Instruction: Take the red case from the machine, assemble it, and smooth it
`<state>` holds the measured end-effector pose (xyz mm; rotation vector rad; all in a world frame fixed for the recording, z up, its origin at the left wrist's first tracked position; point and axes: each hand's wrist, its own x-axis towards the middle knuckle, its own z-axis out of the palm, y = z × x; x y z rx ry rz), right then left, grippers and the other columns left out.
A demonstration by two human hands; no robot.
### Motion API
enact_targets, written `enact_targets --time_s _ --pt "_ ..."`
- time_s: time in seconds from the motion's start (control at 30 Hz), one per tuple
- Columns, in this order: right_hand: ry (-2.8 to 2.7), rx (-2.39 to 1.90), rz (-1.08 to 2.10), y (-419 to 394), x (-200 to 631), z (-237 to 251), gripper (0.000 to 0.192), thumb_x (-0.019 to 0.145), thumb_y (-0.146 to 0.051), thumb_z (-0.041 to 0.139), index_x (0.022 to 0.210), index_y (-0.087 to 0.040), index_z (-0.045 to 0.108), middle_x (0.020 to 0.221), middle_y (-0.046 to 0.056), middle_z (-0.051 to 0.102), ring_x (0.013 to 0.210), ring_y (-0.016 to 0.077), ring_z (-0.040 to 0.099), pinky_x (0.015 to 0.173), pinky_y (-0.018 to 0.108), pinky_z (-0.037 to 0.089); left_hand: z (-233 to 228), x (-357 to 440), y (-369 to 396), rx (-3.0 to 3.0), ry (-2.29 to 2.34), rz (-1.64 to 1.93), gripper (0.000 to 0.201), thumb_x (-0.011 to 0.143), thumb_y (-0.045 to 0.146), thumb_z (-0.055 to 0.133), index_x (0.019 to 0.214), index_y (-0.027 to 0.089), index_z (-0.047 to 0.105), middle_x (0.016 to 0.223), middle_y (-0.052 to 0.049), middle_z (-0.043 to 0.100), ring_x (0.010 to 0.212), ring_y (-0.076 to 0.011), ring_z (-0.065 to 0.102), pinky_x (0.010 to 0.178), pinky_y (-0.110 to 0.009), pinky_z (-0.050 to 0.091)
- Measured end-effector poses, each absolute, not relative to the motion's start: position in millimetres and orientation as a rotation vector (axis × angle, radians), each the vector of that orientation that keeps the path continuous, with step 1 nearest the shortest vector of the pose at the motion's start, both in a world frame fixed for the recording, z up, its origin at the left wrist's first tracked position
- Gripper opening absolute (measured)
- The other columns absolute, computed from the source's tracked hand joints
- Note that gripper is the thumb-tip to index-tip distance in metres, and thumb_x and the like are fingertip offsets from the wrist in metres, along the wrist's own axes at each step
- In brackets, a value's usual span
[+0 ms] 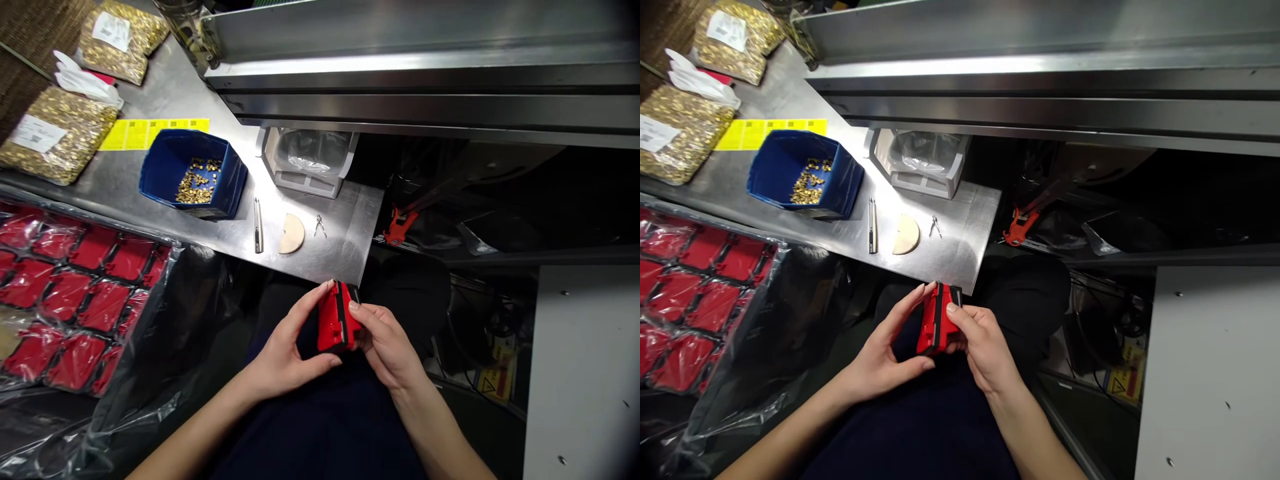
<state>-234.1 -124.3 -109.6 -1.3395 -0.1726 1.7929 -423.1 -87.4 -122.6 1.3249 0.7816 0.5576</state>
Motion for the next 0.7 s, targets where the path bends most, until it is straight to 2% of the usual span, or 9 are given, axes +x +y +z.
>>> enact_targets --time_s 0.1,0.17,0.3,0.4,0.5,0.6,0.67,0.7 --pt "-0.097 -1.271 1.817 -124.4 -230.5 -108.9 0.039 0.087 -0.047 0.077 0.068 -0.014 0.070 0.057 -0.001 0.062 0.050 0.0072 0.054 0.051 0.017 0.046 -128.7 -434.1 -88.7 1.301 0.795 0.564 0.100 0.080 0.023 0.086 0.160 0.040 0.027 0.166 -0.009 0.034 0.152 -0.0347 0.034 0.127 -0.054 0.026" --pt "-0.049 -1.217 1.833 -126.0 -227.0 -108.7 0.033 0.087 -0.045 0.078 0.074 -0.015 0.071 0.062 -0.001 0.064 0.053 0.0077 0.055 0.052 0.018 0.046 -132.9 -442.1 -88.2 1.240 0.824 0.589 0.103 0.077 0.025 0.089 0.159 0.040 0.028 0.167 -0.009 0.033 0.151 -0.0358 0.034 0.125 -0.054 0.030" --pt "0.024 -1.182 1.838 -127.7 -223.8 -110.8 0.033 0.081 -0.050 0.080 0.081 -0.018 0.072 0.072 0.001 0.069 0.061 0.0136 0.062 0.059 0.025 0.052 -140.7 -453.6 -81.6 1.095 0.906 0.647 0.099 0.076 0.035 0.090 0.157 0.039 0.034 0.164 -0.010 0.037 0.151 -0.0360 0.033 0.122 -0.051 0.035" --pt "-0.018 -1.178 1.834 -128.1 -231.3 -116.5 0.035 0.077 -0.053 0.082 0.081 -0.020 0.071 0.079 0.004 0.073 0.071 0.0189 0.068 0.071 0.032 0.057 -140.4 -449.8 -76.6 0.882 0.839 0.662 0.082 0.085 0.056 0.076 0.155 0.031 0.042 0.161 -0.014 0.042 0.151 -0.0362 0.034 0.121 -0.049 0.035" --pt "-0.080 -1.148 1.900 -130.2 -247.1 -124.2 0.036 0.078 -0.053 0.081 0.090 -0.020 0.072 0.087 0.005 0.075 0.080 0.0203 0.071 0.079 0.034 0.056 -133.6 -438.0 -77.0 0.545 0.689 0.628 0.083 0.089 0.072 0.059 0.155 0.024 0.041 0.156 -0.018 0.049 0.146 -0.0378 0.042 0.121 -0.052 0.034" --pt "-0.236 -1.153 2.087 -129.1 -258.6 -127.5 0.036 0.089 -0.056 0.070 0.095 -0.020 0.072 0.090 0.005 0.075 0.080 0.0180 0.070 0.079 0.031 0.055 -128.6 -435.6 -81.4 0.251 0.566 0.629 0.079 0.089 0.073 0.056 0.153 0.028 0.040 0.144 -0.018 0.061 0.135 -0.0383 0.055 0.110 -0.056 0.045" --pt "-0.617 -1.291 2.168 -119.2 -259.2 -125.0 0.042 0.098 -0.057 0.055 0.090 -0.020 0.072 0.087 0.004 0.075 0.077 0.0171 0.069 0.075 0.029 0.053 -129.5 -445.8 -84.9 0.153 0.589 0.678 0.069 0.090 0.071 0.056 0.146 0.032 0.044 0.135 -0.015 0.067 0.127 -0.0369 0.062 0.101 -0.055 0.053" --pt "-0.875 -1.435 2.103 -110.0 -258.4 -122.9 0.045 0.101 -0.057 0.049 0.087 -0.020 0.071 0.084 0.004 0.074 0.076 0.0171 0.068 0.073 0.029 0.051 -131.0 -453.9 -86.6 0.143 0.654 0.700 0.064 0.090 0.069 0.057 0.143 0.033 0.046 0.132 -0.013 0.069 0.124 -0.0354 0.064 0.098 -0.053 0.055"
